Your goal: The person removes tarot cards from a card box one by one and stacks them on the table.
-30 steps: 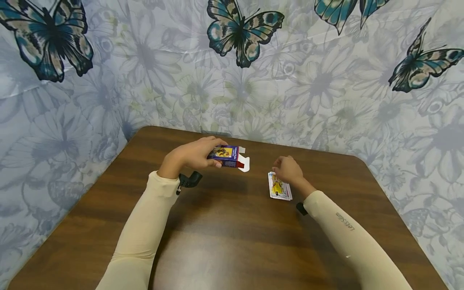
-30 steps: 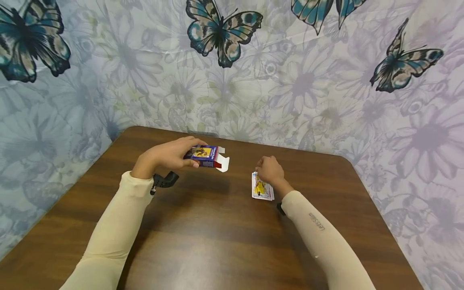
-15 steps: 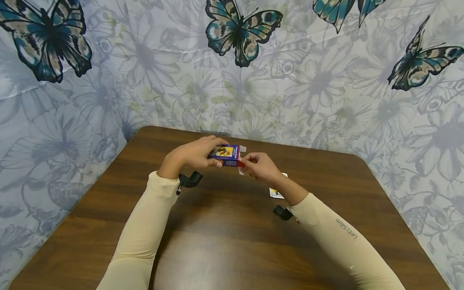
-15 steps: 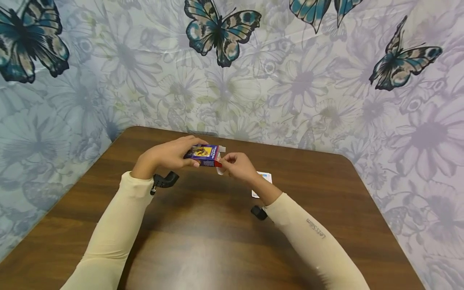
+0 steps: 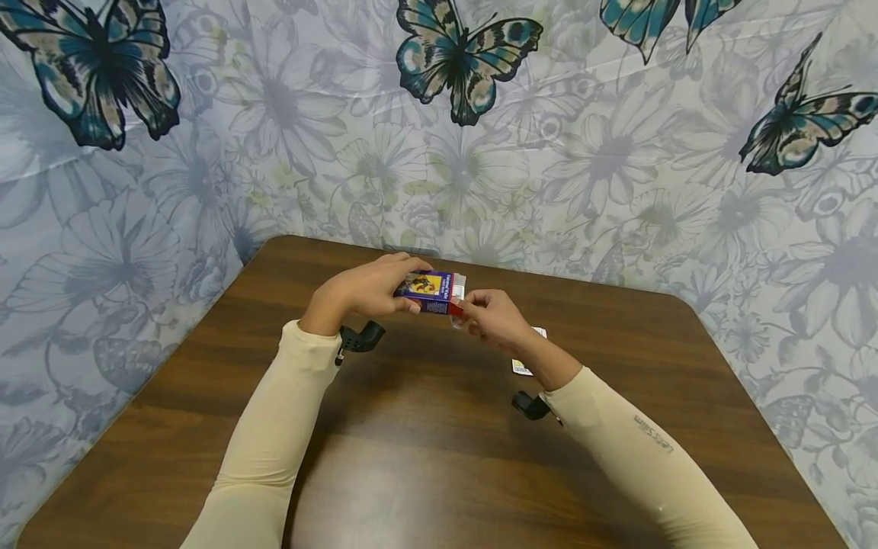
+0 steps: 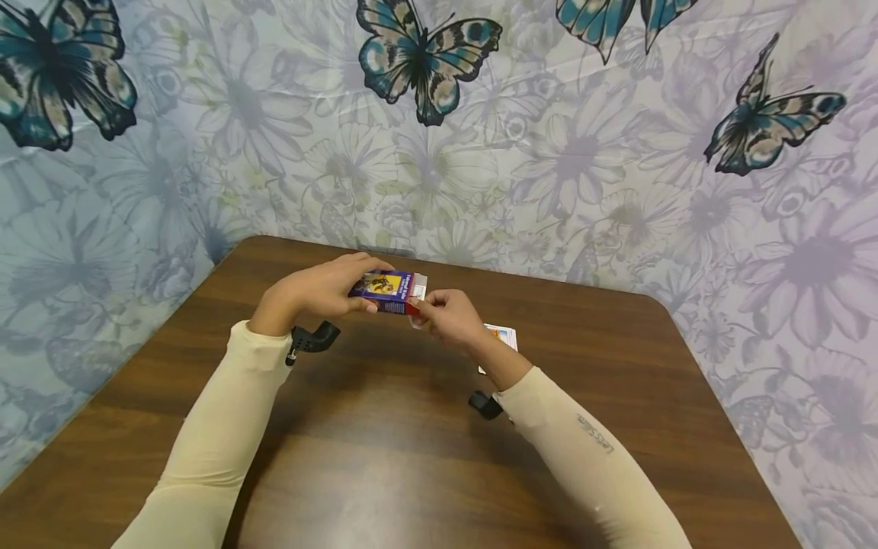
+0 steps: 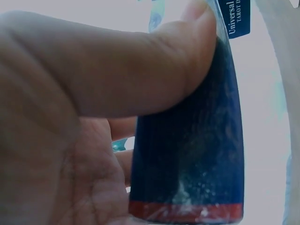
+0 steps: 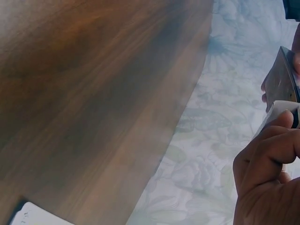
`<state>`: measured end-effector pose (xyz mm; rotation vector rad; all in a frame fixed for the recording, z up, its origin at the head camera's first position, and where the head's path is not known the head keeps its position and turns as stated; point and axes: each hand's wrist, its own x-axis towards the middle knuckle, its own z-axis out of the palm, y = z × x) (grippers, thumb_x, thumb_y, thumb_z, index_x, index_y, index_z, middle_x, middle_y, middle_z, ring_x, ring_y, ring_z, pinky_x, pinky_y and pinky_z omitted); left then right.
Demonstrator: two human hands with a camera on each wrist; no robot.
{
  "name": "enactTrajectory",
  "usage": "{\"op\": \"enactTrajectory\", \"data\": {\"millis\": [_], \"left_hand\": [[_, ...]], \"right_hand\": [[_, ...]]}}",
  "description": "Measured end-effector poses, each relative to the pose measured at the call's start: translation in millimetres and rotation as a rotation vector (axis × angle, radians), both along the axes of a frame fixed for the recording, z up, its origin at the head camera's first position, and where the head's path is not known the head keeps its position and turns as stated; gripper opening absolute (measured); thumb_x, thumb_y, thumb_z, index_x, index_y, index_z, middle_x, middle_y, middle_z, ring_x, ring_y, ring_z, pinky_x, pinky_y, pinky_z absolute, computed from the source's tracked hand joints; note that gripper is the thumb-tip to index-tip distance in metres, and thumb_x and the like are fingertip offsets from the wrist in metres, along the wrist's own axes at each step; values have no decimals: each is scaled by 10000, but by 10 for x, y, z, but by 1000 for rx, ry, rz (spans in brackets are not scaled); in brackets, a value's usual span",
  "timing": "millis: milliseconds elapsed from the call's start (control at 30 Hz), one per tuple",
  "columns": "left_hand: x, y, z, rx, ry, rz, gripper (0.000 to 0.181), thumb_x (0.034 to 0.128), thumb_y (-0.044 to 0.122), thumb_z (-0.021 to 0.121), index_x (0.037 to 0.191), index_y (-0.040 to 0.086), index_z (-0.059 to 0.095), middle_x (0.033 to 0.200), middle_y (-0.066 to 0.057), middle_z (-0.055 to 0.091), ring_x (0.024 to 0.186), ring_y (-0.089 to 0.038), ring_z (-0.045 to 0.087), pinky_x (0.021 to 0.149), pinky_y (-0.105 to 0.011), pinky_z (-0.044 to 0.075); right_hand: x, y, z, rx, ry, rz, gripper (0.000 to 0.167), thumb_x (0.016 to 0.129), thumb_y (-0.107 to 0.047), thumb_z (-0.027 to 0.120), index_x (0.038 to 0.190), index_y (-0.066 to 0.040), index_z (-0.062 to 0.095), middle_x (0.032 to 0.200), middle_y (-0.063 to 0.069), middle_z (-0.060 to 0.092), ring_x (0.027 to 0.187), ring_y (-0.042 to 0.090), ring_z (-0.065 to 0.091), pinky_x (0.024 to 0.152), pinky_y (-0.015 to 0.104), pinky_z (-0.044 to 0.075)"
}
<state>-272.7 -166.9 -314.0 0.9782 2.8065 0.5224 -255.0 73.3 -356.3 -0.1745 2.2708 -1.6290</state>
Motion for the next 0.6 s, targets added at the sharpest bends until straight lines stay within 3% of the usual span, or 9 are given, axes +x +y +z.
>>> {"op": "enactTrajectory", "data": {"millis": [233, 467, 600], "left_hand": [[-17, 6, -10, -18, 6, 4, 664, 923, 374, 681, 1480, 157, 395, 1342, -96, 510, 1231, -265, 474, 1060, -463, 398], [-23, -4, -23, -25, 0, 13, 677, 928, 376, 673, 1496, 160, 375, 1377, -101, 489, 1273, -277, 449, 1073, -479, 382], [-27, -9, -29, -21, -12, 5, 667, 928, 373, 675, 1490, 163, 383, 1365, -96, 496, 1253, -273, 455, 1062, -476, 386]], "right_hand": [[-29, 137, -60, -33, -13, -24, 275, 979, -290, 606, 845, -51, 595, 782, 56, 575, 550, 104, 395, 437, 231, 252], [-72, 348, -109, -25, 2, -43, 317, 984, -283, 607, 942, 30, 585, 738, 22, 531, 548, 105, 390, 450, 237, 245], [-89, 515, -125, -40, 4, -64, 278, 988, -276, 606, 994, 2, 589, 767, -25, 552, 558, 101, 461, 438, 215, 273]]}}
